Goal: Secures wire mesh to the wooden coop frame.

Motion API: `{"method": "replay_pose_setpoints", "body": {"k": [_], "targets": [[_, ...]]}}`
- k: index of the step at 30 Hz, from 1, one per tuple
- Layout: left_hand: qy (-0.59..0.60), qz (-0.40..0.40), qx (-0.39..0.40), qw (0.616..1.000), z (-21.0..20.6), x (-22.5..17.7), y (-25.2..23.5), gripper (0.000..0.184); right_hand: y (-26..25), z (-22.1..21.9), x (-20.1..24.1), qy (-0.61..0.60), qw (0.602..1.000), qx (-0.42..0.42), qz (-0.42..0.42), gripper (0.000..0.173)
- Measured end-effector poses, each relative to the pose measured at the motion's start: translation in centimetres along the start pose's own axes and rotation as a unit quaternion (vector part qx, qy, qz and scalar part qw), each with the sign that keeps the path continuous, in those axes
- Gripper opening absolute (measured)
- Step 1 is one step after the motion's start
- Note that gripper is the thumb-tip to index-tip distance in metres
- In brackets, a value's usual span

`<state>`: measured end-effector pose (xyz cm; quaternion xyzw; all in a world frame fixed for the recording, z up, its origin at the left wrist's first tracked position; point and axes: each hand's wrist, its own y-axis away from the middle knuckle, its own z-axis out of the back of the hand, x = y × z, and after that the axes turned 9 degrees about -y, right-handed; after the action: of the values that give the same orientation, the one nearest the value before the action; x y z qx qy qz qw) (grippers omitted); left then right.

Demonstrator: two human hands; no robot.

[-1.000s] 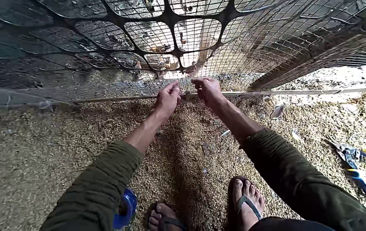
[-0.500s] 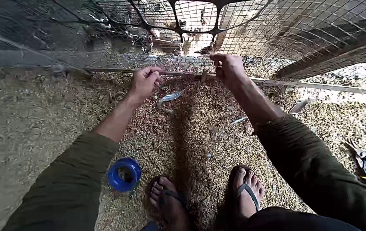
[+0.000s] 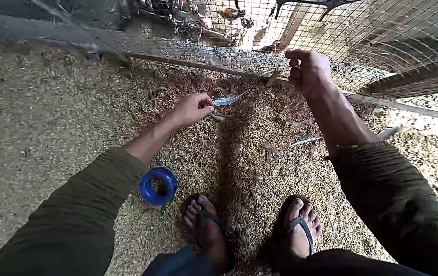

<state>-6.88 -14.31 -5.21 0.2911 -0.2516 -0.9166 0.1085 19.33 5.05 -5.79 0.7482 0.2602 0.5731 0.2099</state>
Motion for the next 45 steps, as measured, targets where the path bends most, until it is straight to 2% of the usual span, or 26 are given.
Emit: {"method": "replay_pose_setpoints", "body": {"k": [2,5,9,17,25,34,41,45], "targets": [[-0.012,-0.01,-0.018,1.0,-0.7,-0.2,0.1,0.02,0.1,0.1,-0.1,-0.008,1.0,0.006,0.006,0.002],[-0.049,-0.068,-0.11,0.99,-2.9,-0.6,-0.7,0.027,0.2,0.2,0.1,-0.008,1.0,0.009,0.011,0.004],[-0.075,-0.116,-0.176,0.975,-4.7,-3.0,-3.2,0.028,0.1,0.2,0.1,-0.015,1.0,0.001,0.008,0.004],[-0.133,-0.134,-0.153,0.97,-5.9,-4.7,-7.2,0.024,0.2,0.3,0.0,0.006,1.0,0.013,0.02,0.011],[-0.15,-0.141,-0.173,0.963,-7.1,-3.7,-7.5,0.021,0.0,0.3,0.0,-0.009,1.0,0.007,0.012,0.012],[-0.176,-0.12,-0.162,0.963,-6.8,-3.7,-6.9,0.021,0.6,0.4,0.3,0.012,1.0,0.0,-0.007,0.015],[-0.16,-0.046,-0.196,0.966,-2.7,-6.4,-5.7,0.029,-0.6,0.4,0.1,0.009,1.0,0.019,-0.021,0.015],[-0.069,-0.047,-0.222,0.972,-0.5,-9.3,-6.4,0.032,-0.6,0.3,0.1,-0.009,0.999,0.025,-0.028,0.017]]}}
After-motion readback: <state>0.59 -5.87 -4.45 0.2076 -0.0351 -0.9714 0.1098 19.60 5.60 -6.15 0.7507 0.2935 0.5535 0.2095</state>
